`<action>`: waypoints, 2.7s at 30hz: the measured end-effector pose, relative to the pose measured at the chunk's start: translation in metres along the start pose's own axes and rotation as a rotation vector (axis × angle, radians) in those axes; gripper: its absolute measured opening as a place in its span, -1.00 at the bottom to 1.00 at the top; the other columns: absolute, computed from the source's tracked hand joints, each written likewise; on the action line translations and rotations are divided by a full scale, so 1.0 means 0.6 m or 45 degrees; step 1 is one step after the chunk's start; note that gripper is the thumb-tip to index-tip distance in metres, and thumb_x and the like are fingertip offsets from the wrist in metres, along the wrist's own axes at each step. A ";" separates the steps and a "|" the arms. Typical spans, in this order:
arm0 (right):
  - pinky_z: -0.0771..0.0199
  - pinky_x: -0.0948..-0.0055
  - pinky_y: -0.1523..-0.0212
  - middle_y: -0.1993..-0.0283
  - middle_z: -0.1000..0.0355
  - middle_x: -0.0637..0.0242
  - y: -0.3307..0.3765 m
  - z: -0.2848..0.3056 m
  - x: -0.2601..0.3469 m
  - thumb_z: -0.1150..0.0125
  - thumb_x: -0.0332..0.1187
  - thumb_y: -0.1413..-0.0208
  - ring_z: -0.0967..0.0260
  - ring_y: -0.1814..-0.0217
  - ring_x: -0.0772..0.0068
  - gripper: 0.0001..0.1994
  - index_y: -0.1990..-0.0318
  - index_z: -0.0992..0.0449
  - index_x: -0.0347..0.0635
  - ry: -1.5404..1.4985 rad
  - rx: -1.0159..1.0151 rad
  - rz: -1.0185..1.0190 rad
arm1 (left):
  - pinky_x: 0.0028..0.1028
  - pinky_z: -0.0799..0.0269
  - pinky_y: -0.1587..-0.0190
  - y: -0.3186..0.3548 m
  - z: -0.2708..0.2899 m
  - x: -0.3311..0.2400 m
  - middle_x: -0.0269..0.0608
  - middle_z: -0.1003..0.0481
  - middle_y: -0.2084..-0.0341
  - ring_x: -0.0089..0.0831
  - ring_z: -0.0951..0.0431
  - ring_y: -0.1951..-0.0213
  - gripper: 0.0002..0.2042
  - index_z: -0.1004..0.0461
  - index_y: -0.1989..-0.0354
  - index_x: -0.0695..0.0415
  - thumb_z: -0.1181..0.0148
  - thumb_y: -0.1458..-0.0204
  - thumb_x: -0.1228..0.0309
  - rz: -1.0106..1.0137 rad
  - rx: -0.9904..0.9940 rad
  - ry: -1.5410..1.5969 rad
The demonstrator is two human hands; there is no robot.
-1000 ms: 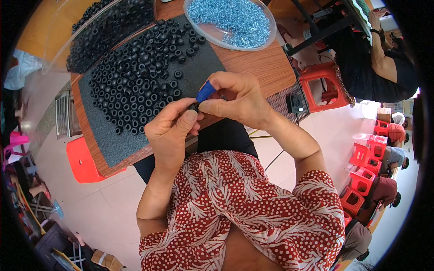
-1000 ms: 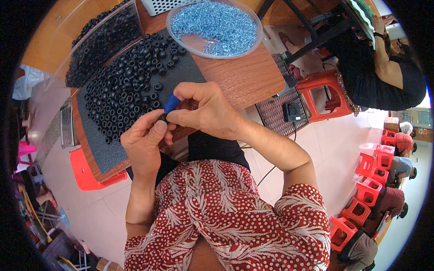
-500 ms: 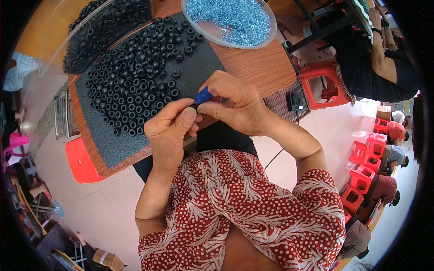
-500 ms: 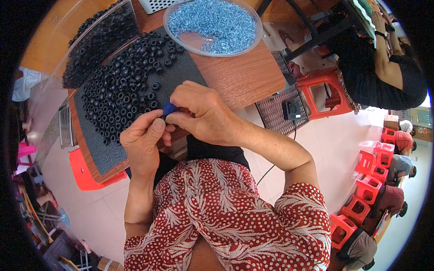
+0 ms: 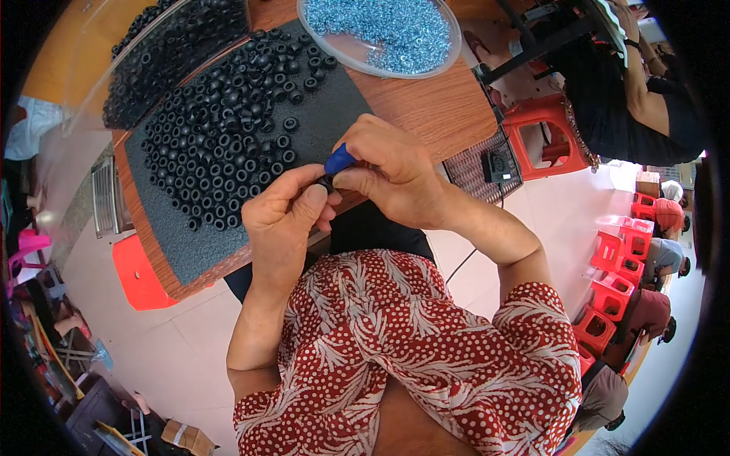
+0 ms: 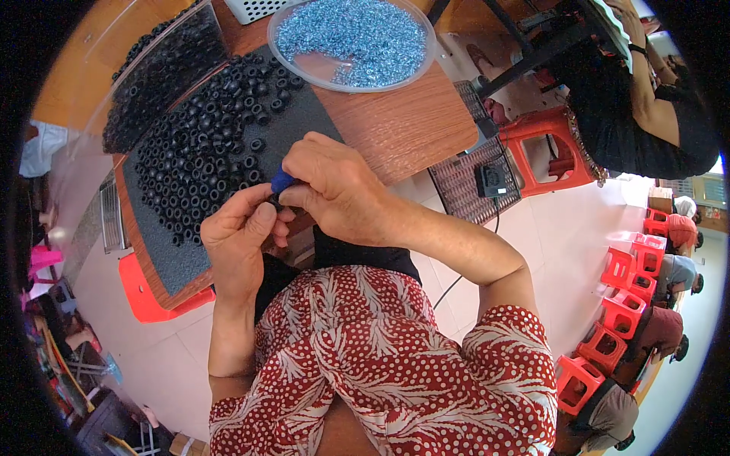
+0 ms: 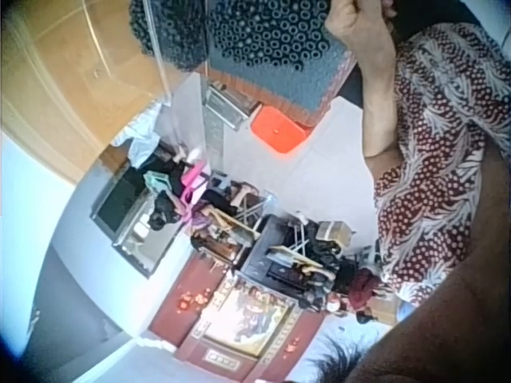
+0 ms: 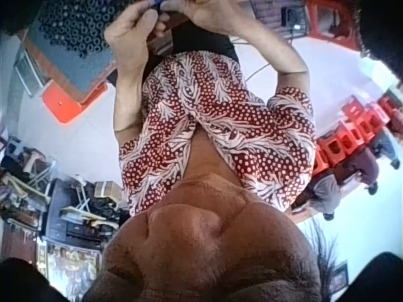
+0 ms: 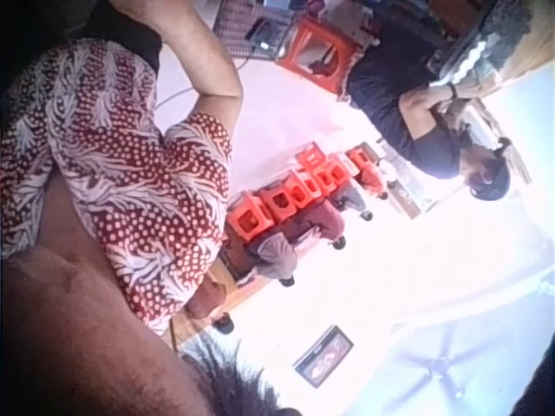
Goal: The person takes small blue parts from a dish and inserts them into black rubber rings one by one by hand.
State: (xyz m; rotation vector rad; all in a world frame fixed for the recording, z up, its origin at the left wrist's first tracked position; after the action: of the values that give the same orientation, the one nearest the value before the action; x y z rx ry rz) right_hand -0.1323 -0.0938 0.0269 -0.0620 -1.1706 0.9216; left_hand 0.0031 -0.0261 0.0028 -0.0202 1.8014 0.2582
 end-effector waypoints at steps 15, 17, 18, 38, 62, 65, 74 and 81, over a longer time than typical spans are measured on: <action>-0.25 0.35 0.44 0.49 -0.29 0.22 0.007 0.002 0.011 -0.23 -0.57 0.27 -0.25 0.41 0.18 -0.83 0.51 -0.34 -0.29 0.102 -0.037 0.034 | -0.72 -0.27 0.62 -0.003 -0.004 0.011 -0.23 -0.48 0.60 -0.67 -0.38 0.65 -0.84 -0.48 0.30 0.32 -0.14 -0.03 0.46 0.090 0.061 0.059; -0.22 0.30 0.43 0.51 -0.25 0.19 0.008 0.002 0.014 -0.19 -0.60 0.28 -0.21 0.42 0.12 -0.85 0.53 -0.32 -0.29 0.054 -0.083 0.027 | -0.72 -0.25 0.64 -0.004 -0.005 0.012 -0.24 -0.47 0.62 -0.67 -0.37 0.67 -0.84 -0.48 0.32 0.32 -0.15 -0.02 0.45 0.103 0.049 0.085; -0.22 0.30 0.43 0.51 -0.26 0.20 0.009 0.002 0.016 -0.19 -0.60 0.28 -0.21 0.42 0.13 -0.85 0.53 -0.32 -0.29 0.057 -0.092 0.035 | -0.72 -0.23 0.65 -0.005 -0.005 0.012 -0.25 -0.47 0.63 -0.67 -0.36 0.68 -0.85 -0.48 0.34 0.32 -0.15 0.00 0.45 0.109 0.046 0.116; -0.28 0.39 0.49 0.42 -0.31 0.16 0.009 -0.022 0.012 -0.36 -0.38 0.36 -0.24 0.43 0.20 -0.64 0.39 -0.36 -0.36 0.464 0.016 0.243 | -0.67 -0.28 0.59 -0.014 -0.014 0.020 -0.30 -0.44 0.67 -0.65 -0.37 0.67 -0.87 -0.46 0.42 0.32 -0.09 -0.03 0.48 0.112 -0.108 0.270; -0.28 0.31 0.52 0.60 -0.25 0.19 0.007 -0.037 0.003 -0.23 -0.33 0.27 -0.23 0.48 0.21 -0.76 0.59 -0.30 -0.26 0.588 0.058 0.279 | -0.57 -0.42 0.50 -0.011 -0.008 0.012 -0.14 -0.49 0.61 -0.47 -0.49 0.60 -0.82 -0.45 0.38 0.37 0.00 -0.08 0.46 0.178 -0.067 0.425; -0.29 0.30 0.51 0.59 -0.24 0.19 0.011 -0.037 -0.003 -0.23 -0.33 0.27 -0.23 0.48 0.19 -0.75 0.59 -0.28 -0.25 0.567 0.081 0.270 | -0.53 -0.44 0.48 -0.006 0.000 0.018 -0.10 -0.50 0.57 -0.45 -0.49 0.60 -0.80 -0.44 0.38 0.38 0.04 -0.10 0.46 0.243 -0.023 0.375; -0.18 0.36 0.58 0.58 -0.11 0.20 0.014 -0.037 0.002 -0.24 -0.42 0.27 -0.11 0.55 0.21 -0.73 0.50 -0.23 -0.30 0.499 0.150 0.389 | -0.57 -0.39 0.56 0.002 -0.005 0.023 -0.11 -0.51 0.56 -0.50 -0.45 0.63 -0.78 -0.45 0.38 0.39 0.04 -0.12 0.44 0.226 0.057 0.262; -0.21 0.38 0.60 0.64 -0.20 0.21 0.015 -0.045 -0.002 -0.11 -0.34 0.29 -0.18 0.56 0.27 -0.81 0.63 -0.25 -0.25 0.713 0.212 0.467 | -0.63 -0.34 0.62 -0.006 -0.011 0.023 -0.19 -0.47 0.63 -0.57 -0.40 0.67 -0.77 -0.45 0.42 0.37 0.04 -0.13 0.43 0.154 -0.003 0.186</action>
State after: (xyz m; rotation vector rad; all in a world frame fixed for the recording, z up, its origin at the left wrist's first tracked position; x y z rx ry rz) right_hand -0.1159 -0.0778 0.0098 -0.3855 -0.5654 1.2222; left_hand -0.0062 -0.0294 -0.0095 0.0702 1.9509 0.3523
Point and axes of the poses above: each hand's wrist, its own y-axis away from the middle knuckle, its own z-axis out of the back of the hand, x = y × z, the point moved 4 cm from there along -y, towards the middle knuckle
